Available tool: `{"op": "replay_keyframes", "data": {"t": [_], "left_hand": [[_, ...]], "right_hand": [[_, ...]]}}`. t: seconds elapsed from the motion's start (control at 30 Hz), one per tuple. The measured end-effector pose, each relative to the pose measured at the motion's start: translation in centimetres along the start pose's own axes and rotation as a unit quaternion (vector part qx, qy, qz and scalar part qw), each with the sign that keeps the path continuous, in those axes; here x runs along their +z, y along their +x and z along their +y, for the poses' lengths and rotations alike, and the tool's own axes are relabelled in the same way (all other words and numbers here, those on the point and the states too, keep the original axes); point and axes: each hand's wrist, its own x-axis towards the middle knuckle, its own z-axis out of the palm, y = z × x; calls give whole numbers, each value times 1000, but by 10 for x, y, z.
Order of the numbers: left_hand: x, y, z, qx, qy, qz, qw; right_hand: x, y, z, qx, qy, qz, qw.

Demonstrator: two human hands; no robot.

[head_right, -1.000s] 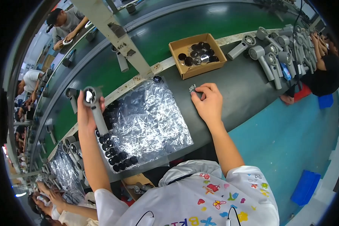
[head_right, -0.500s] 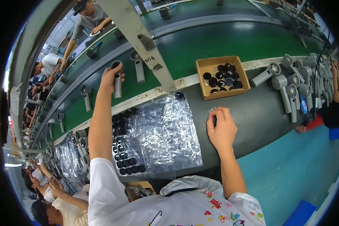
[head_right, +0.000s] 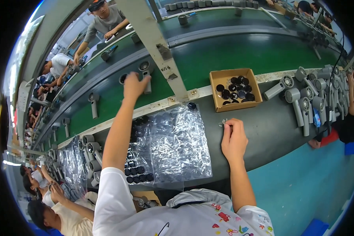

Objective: The person assembles mechanical housings and internal components by hand on an assembly line, taking parts from a plastic tray and fitting them together.

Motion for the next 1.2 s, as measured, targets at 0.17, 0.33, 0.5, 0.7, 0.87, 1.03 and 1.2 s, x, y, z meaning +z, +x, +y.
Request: {"op": "replay_keyframes", "data": {"t": [0.17,0.33,0.5,0.7,0.87,1.03,1.2], "left_hand": [[-8,-15,12,-169,-85,-157,969],[-50,-63,16,-277,-698,-207,627],[-130,-186,46,-59,-792,-290,534],[-139,-285,47,-165,-704,-277,633],[-130,-322,55,-160,-663,-205,702],[-110,-344,57,-143,-548,-96,819],[-113,-349,68,-190,-689,-54,697]], "right_hand": [[1,-8,4,73,170,40,982],[-1,-11,6,114,273,50,954],[-8,-11,13,93,303,67,946],[-9,-15,10,154,384,36,910],[-4,-35,-30,203,461,-42,863],[4,-44,-59,204,509,-70,834],[-2,-46,-86,184,523,-133,822]]}}
